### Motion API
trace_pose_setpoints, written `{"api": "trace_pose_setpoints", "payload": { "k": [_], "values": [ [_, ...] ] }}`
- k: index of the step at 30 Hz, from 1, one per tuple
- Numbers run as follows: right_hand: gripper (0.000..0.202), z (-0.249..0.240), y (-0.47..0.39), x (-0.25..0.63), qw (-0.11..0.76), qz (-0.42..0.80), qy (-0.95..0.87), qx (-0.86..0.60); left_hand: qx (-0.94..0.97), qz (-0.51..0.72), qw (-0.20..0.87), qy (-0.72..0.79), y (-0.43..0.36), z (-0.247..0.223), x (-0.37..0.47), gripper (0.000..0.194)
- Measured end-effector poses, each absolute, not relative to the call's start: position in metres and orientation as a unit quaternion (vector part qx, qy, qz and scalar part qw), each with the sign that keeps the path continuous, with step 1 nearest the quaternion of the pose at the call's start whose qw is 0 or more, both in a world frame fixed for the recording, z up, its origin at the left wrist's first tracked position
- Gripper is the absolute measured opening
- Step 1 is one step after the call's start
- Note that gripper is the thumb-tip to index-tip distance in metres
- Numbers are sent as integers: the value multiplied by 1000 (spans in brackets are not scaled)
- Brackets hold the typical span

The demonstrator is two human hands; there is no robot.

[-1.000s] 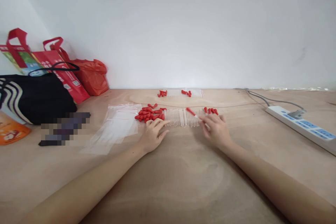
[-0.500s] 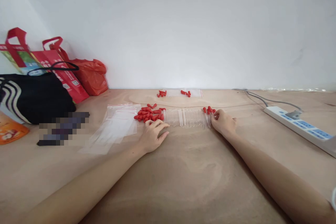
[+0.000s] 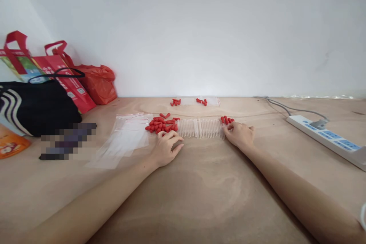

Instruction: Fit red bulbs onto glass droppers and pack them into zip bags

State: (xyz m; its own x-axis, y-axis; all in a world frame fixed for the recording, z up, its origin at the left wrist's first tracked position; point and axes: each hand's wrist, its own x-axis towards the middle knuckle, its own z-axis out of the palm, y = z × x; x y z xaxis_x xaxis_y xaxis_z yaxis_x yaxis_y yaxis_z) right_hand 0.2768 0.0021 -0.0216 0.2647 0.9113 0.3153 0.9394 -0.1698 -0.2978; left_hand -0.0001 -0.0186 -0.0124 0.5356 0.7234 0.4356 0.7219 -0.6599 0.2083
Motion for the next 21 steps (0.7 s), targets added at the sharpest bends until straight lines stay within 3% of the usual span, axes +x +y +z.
{"api": "trace_pose_setpoints", "payload": {
  "k": [9, 21],
  "values": [
    [37, -16, 4, 271, 110, -73, -628, -767, 878, 244, -1, 411, -18, -14, -1, 13],
    [48, -3, 7, 289, 86, -33, -592, -801, 875, 242, -3, 418, -18, -15, 0, 13]
  ]
}}
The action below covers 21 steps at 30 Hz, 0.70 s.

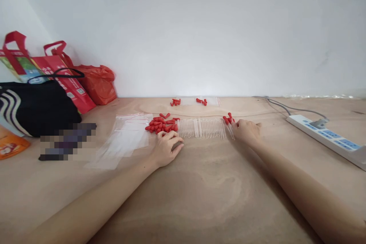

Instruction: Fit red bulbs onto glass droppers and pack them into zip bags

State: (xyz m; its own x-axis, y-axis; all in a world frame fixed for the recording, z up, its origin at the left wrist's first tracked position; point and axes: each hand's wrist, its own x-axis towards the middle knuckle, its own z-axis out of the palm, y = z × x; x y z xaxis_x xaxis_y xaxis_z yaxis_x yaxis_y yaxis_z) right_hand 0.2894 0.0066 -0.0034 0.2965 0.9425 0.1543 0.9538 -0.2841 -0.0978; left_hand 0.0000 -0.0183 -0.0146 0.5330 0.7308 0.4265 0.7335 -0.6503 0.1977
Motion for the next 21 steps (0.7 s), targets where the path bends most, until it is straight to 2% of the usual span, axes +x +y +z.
{"api": "trace_pose_setpoints", "payload": {
  "k": [7, 16, 21],
  "values": [
    [42, -7, 7, 301, 58, -32, -588, -806, -876, -244, -4, -416, -19, -14, -1, 12],
    [33, -9, 7, 300, 155, -70, -604, -778, -876, -242, -9, -417, -19, -13, 0, 12],
    [32, -11, 7, 290, 141, -68, -640, -752, -876, -241, -4, -418, -19, -14, 0, 13]
  ]
}}
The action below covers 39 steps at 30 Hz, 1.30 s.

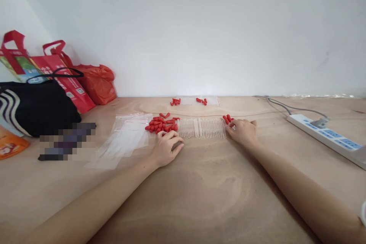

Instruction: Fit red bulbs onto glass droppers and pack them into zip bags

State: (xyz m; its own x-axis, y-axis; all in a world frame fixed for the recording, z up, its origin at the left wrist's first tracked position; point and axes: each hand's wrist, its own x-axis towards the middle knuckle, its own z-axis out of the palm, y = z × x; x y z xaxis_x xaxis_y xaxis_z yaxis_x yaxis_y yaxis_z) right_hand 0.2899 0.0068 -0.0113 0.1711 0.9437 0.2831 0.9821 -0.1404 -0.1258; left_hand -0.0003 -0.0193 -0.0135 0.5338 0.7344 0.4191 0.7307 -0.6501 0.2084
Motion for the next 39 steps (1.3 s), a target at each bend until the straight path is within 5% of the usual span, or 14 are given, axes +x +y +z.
{"api": "trace_pose_setpoints", "payload": {
  "k": [14, 21, 25, 30, 39],
  "values": [
    [35, -8, 11, 270, 12, -38, -615, -787, 787, 285, -105, 536, -16, -14, 2, 11],
    [40, -10, 6, 269, 82, -88, -626, -770, 749, 299, -155, 571, -1, -13, 1, 19],
    [31, -10, -6, 253, 161, -127, -742, -638, 743, 291, -170, 579, 7, -13, 3, 24],
    [23, -13, -26, 231, 163, -78, -860, -477, 737, 286, -173, 587, 15, -15, 5, 28],
    [19, -16, -33, 225, 208, -2, -860, -466, 727, 297, -174, 594, 18, -14, 8, 23]
  ]
}}
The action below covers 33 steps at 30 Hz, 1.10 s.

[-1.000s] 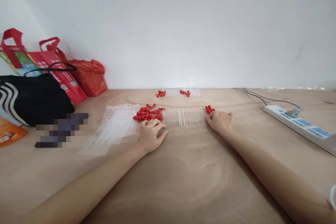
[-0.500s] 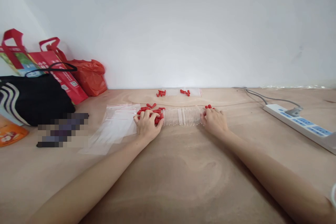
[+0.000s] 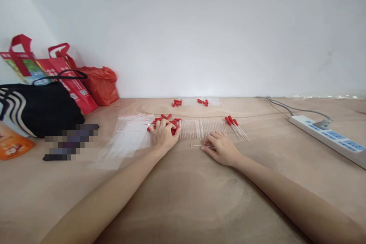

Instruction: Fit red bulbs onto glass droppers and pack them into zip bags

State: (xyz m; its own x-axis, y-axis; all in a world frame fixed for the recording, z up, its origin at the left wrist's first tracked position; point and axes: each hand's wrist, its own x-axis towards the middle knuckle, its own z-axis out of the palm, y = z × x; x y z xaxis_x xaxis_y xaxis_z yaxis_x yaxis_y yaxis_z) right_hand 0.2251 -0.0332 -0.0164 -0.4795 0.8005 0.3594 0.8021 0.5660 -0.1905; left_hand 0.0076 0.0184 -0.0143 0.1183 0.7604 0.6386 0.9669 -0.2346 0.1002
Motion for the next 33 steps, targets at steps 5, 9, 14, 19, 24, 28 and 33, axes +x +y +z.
{"api": "trace_pose_setpoints", "payload": {
  "k": [5, 9, 14, 19, 24, 28, 33],
  "values": [
    [23, -22, -34, 220, 235, 31, -841, -487, -743, -347, 154, -551, 6, -11, 6, 17],
    [20, -25, -34, 217, 225, 41, -832, -505, -834, -336, 69, -433, -15, -7, 1, 14],
    [17, -27, -35, 217, 233, 28, -817, -527, -886, -291, -53, -358, -29, -5, -5, 11],
    [14, -31, -35, 218, 280, 70, -795, -533, -895, -276, -87, -340, -27, -8, -3, 13],
    [15, -33, -34, 219, 320, 77, -802, -498, -900, -266, -107, -329, -25, -13, 2, 22],
    [22, -31, -36, 219, 322, 48, -828, -456, -888, -281, -125, -342, -23, -12, 5, 15],
    [20, -25, -41, 218, 336, 61, -842, -418, -862, -314, -152, -367, -24, -10, 5, 13]
  ]
}}
